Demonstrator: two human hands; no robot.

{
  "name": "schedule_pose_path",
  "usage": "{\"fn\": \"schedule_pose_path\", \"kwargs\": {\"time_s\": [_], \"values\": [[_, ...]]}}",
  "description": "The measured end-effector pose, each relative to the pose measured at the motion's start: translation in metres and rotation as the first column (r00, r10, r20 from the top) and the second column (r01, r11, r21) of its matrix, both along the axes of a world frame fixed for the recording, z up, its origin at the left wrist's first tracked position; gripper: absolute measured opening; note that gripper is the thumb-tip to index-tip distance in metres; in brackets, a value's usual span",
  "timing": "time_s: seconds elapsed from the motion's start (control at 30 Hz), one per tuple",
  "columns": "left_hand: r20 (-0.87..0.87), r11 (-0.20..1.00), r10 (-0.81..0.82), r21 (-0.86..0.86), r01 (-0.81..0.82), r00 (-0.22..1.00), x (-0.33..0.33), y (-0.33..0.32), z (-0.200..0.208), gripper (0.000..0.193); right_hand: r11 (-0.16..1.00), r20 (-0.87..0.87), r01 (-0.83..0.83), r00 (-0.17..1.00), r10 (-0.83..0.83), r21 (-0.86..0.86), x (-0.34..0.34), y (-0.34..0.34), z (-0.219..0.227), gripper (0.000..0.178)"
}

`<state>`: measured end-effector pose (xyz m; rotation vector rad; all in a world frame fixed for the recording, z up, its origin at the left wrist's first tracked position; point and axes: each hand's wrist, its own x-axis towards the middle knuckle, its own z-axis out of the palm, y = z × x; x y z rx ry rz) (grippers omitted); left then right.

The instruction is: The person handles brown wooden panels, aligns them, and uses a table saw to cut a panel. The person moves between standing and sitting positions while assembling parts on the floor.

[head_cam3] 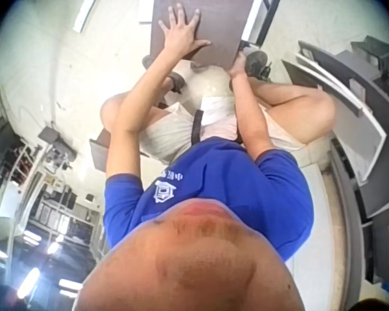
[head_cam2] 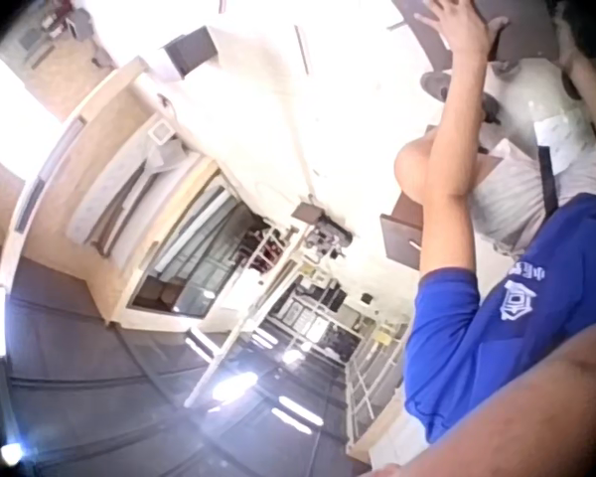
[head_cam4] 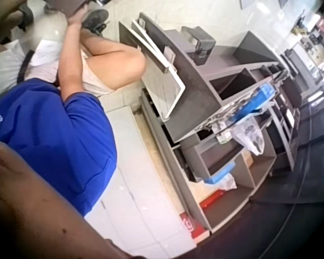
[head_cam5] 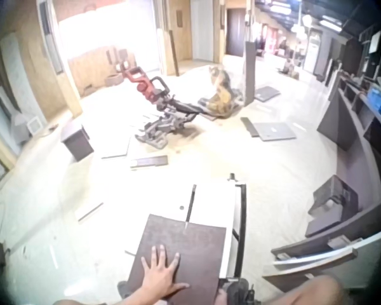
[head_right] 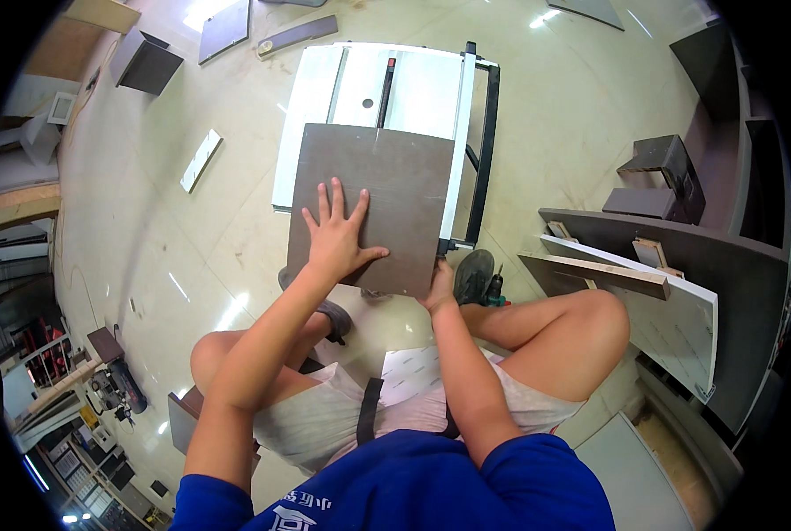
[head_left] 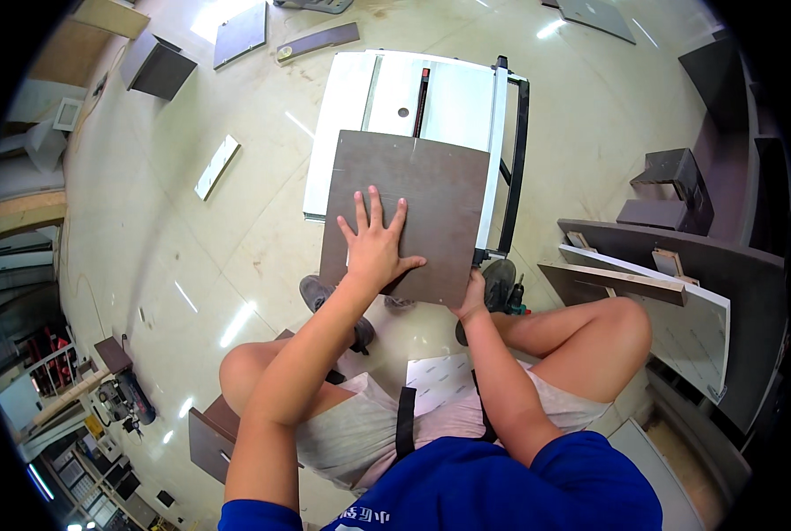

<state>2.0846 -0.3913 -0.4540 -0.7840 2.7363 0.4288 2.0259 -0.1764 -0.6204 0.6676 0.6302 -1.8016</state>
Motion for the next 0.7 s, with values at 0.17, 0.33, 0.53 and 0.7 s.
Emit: {"fn": "schedule_pose_path", "kwargs": {"time_s": [0.17,0.33,0.53,0.7], "values": [[0.007,1.0,-0.004,-0.001,0.004,1.0,-0.002,0.001,0.002,0.109,1.0,-0.011,-0.015,1.0,0.016,0.018,-0.001,0.0,0.003,0.048],[0.014,1.0,0.001,0.002,-0.001,1.0,-0.001,0.001,0.002,0.108,0.814,-0.13,0.25,0.968,-0.214,0.523,-0.031,0.008,0.0,0.023],[0.037,1.0,-0.002,0.0,0.002,0.999,0.0,0.0,0.003,0.108,0.721,-0.609,0.559,0.756,-0.241,0.409,-0.143,0.004,0.029,0.05],[-0.013,1.0,-0.023,-0.007,0.023,1.0,-0.003,0.001,-0.004,0.108,0.666,-0.812,0.472,0.419,0.407,0.577,-0.231,-0.018,0.049,0.043]]}}
